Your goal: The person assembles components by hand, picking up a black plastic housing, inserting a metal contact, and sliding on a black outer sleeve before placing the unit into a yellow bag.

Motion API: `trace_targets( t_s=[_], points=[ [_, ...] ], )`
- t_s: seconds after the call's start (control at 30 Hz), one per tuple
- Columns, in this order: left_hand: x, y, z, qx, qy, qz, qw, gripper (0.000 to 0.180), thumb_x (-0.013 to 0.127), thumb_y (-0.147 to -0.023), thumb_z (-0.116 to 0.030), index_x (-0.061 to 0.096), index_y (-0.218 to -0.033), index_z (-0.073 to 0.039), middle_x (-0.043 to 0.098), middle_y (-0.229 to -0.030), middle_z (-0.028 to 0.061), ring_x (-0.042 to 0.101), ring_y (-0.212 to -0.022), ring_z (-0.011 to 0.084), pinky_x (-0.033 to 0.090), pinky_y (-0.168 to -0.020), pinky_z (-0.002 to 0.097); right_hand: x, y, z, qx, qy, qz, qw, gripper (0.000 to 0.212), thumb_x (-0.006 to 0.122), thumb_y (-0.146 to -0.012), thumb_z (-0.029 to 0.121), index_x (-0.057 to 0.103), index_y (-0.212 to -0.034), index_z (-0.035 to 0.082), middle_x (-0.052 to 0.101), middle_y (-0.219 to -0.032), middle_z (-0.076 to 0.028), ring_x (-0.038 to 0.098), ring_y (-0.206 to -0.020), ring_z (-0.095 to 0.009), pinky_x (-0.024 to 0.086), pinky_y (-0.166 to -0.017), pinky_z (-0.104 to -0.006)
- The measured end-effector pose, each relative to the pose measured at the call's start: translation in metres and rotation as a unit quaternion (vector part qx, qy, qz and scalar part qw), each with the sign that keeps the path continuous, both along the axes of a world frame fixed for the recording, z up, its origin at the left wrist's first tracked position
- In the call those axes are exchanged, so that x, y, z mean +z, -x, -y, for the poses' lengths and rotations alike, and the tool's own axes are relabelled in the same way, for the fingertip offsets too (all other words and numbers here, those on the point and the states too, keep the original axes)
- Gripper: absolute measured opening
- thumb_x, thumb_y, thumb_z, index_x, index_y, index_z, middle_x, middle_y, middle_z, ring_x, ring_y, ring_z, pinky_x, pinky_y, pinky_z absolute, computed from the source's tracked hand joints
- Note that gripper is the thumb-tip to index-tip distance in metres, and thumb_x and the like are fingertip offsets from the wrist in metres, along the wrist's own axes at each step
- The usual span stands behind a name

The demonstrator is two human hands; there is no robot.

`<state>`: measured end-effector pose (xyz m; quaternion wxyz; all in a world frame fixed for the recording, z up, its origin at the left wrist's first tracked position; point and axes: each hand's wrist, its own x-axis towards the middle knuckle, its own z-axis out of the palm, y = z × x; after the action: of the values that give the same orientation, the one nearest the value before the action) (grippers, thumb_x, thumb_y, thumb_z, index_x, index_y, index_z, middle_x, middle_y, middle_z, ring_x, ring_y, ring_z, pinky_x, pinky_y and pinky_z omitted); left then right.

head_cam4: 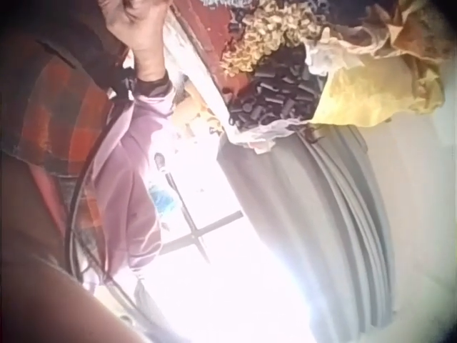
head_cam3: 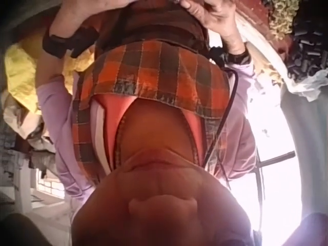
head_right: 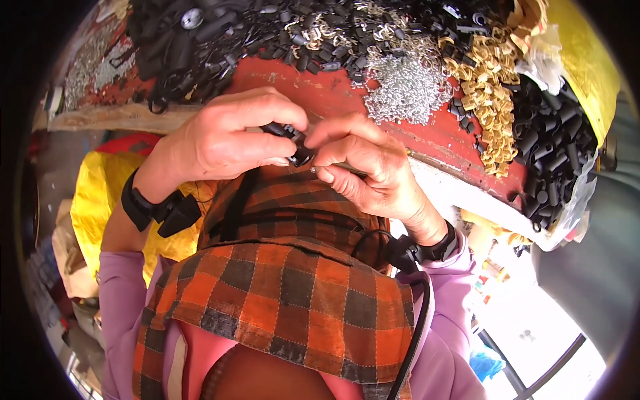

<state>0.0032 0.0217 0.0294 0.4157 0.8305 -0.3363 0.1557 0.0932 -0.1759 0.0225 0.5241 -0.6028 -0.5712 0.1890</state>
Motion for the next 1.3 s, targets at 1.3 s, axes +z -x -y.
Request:
trace_targets(
  t_s=[1.3],
  points=[
    [0.022, -0.015, 0.024, 0.029, -0.137, -0.044, 0.989, 0.023, 0.070, -0.057, -0.003, 0.055, -0.074, 0.001, 0.053, -0.083, 0.0094, 0.053, -0.066, 0.0220, 0.045, -0.055, 0.0290, -0.024, 0.004, 0.016, -0.021, -0.070, -0.138, 0.988, 0.010, 0.060, -0.078, 0.013, 0.056, -0.078, 0.004, 0.048, -0.098, -0.010, 0.047, -0.083, -0.017, 0.039, -0.070, -0.0272]
  ],
)
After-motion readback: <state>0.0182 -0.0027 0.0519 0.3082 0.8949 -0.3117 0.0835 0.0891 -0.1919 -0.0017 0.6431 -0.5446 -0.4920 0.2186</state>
